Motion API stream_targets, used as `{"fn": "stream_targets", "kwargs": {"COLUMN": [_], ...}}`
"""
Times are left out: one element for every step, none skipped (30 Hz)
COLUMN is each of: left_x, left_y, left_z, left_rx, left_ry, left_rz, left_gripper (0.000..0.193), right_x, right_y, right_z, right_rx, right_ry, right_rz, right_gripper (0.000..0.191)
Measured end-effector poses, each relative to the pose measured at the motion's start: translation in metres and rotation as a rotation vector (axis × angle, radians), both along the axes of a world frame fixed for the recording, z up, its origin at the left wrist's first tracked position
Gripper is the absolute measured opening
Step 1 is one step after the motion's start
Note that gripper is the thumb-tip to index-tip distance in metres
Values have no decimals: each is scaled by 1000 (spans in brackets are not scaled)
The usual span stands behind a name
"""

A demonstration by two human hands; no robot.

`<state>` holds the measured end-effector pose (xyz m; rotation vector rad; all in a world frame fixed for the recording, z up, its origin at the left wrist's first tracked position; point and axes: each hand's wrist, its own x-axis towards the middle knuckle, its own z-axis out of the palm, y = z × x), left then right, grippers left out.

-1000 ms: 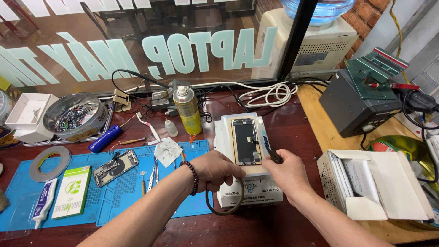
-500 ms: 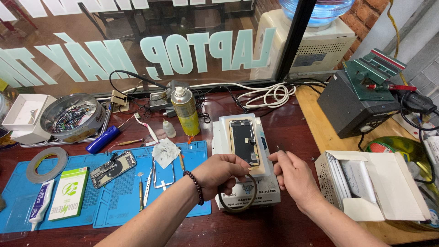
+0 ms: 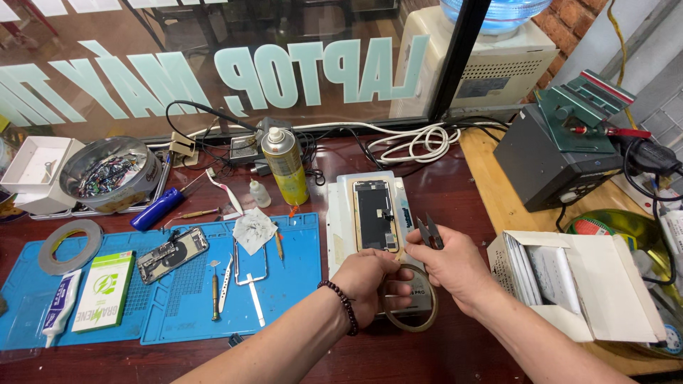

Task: The person cleans the edges of a disassembled smartphone with a white wipe, then applies a strip of adhesive tape along the perimeter of the phone's frame. They use tweezers to press and smooth the tape into place. The phone remains open on the workbench throughout.

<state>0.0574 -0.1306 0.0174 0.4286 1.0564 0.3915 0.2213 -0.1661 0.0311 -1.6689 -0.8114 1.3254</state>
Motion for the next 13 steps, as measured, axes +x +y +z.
{"fn": "stream_targets", "kwargs": {"left_x": [2,3,5,6,7,9,10,10,10,9,9,9,9], "left_y": [0,0,-1,-2,-3,-3,-4,-5,-5,-6,-6,-6,-6], "left_z": [0,-1,-1,-2,-2,-3,-3,-3,-3,-3,-2,-2,-1], "left_rx": [3,7,12,17,19,21,24,40,57,74,75,75,76], "left_ry": [8,11,13,16,7,-3,-12,-13,-14,-14,7,27,45], "left_rz": [3,3,5,7,6,5,4,-8,-18,-27,-20,-13,-7], "left_gripper": [9,9,9,8,8,7,7,9,10,12,12,13,13], "right_x": [2,3,4,4,5,6,6,7,7,7,6,6,7], "right_y": [1,3,5,7,9,11,13,14,16,18,19,20,22], "right_z": [0,0,0,0,1,2,2,3,3,3,3,3,3], "right_rx": [-2,-3,-4,-10,-14,-18,-9,1,12,16,19,23,19], "right_ry": [-8,-15,-22,-47,-72,-98,-104,-109,-115,-106,-96,-88,-101], "right_rz": [10,21,33,49,64,80,97,114,132,141,150,158,166], "right_gripper": [23,23,24,25,26,27,29,31,33,34,35,37,36]}}
